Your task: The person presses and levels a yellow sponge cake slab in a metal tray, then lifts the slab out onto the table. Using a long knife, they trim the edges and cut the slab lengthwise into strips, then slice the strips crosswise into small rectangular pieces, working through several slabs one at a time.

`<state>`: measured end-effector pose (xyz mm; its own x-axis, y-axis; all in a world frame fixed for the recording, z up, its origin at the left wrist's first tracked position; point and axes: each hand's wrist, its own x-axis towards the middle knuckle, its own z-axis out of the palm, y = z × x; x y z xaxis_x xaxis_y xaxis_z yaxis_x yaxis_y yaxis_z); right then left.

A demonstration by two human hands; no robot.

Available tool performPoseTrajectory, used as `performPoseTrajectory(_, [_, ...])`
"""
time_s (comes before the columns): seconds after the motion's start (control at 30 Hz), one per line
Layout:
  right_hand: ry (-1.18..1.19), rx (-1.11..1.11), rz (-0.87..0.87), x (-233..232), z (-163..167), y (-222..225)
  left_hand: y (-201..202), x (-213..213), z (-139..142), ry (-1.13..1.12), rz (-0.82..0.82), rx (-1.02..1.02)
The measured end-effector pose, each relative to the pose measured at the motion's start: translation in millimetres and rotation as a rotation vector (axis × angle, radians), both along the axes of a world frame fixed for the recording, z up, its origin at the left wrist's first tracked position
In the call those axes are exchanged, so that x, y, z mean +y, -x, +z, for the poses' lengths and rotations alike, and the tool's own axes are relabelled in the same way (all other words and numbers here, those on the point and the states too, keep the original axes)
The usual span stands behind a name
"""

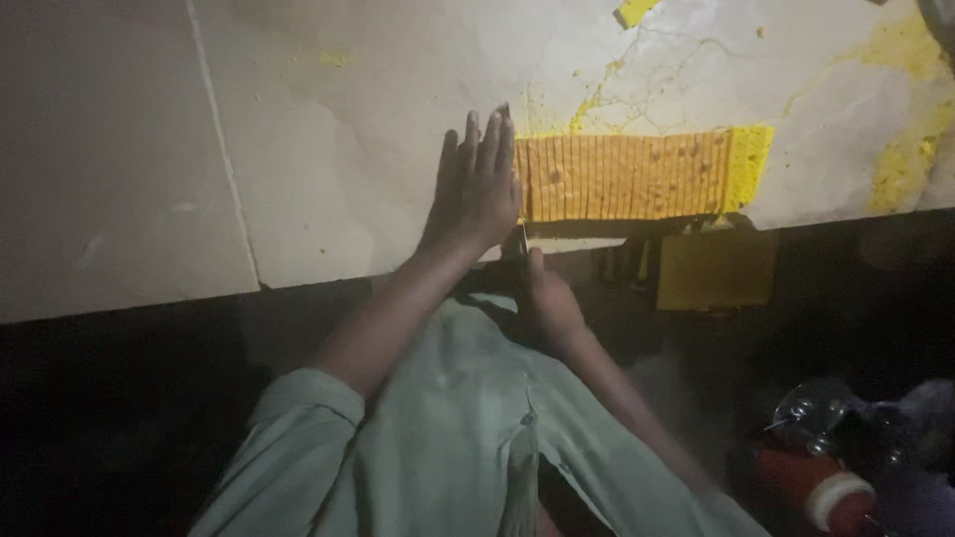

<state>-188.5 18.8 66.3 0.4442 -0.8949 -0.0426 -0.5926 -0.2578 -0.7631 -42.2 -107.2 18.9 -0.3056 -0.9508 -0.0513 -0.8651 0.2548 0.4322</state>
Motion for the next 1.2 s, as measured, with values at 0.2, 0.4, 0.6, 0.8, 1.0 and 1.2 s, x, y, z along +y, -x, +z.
performPoseTrajectory(0.2, [-0.825,-0.042,-0.632,-65.8,-18.3,-16.9,-22.5,1.0,28.1,-0.137,-0.055,0.062])
performPoseTrajectory(0.4, [-0.613,0.512,-0.216,-35.9,15.1,-10.1,-22.7,5.1,17.9,0.034,-0.068,0.057])
performPoseTrajectory(0.6, [-0.715,0.465,-0.195,51.8,-10.3,37.7,-20.5,3.9,3.9,-0.025,-0.061,0.111])
performPoseTrajectory(0.8, [-0.588,0.240,-0.361,-17.5,-51.4,-5.3,-23.7,0.2,13.3,-0.072,-0.047,0.162])
performPoseTrajectory(1.0, [-1.033,-0.323,-0.923,-78.0,28.9,-51.6,-37.1,6.2,23.2,-0.106,-0.053,0.041])
performPoseTrajectory(1.2, [-0.407,0.217,-0.057,-1.1,53.7,-15.2,-35.7,4.7,9.9,-0.121,-0.033,-0.043])
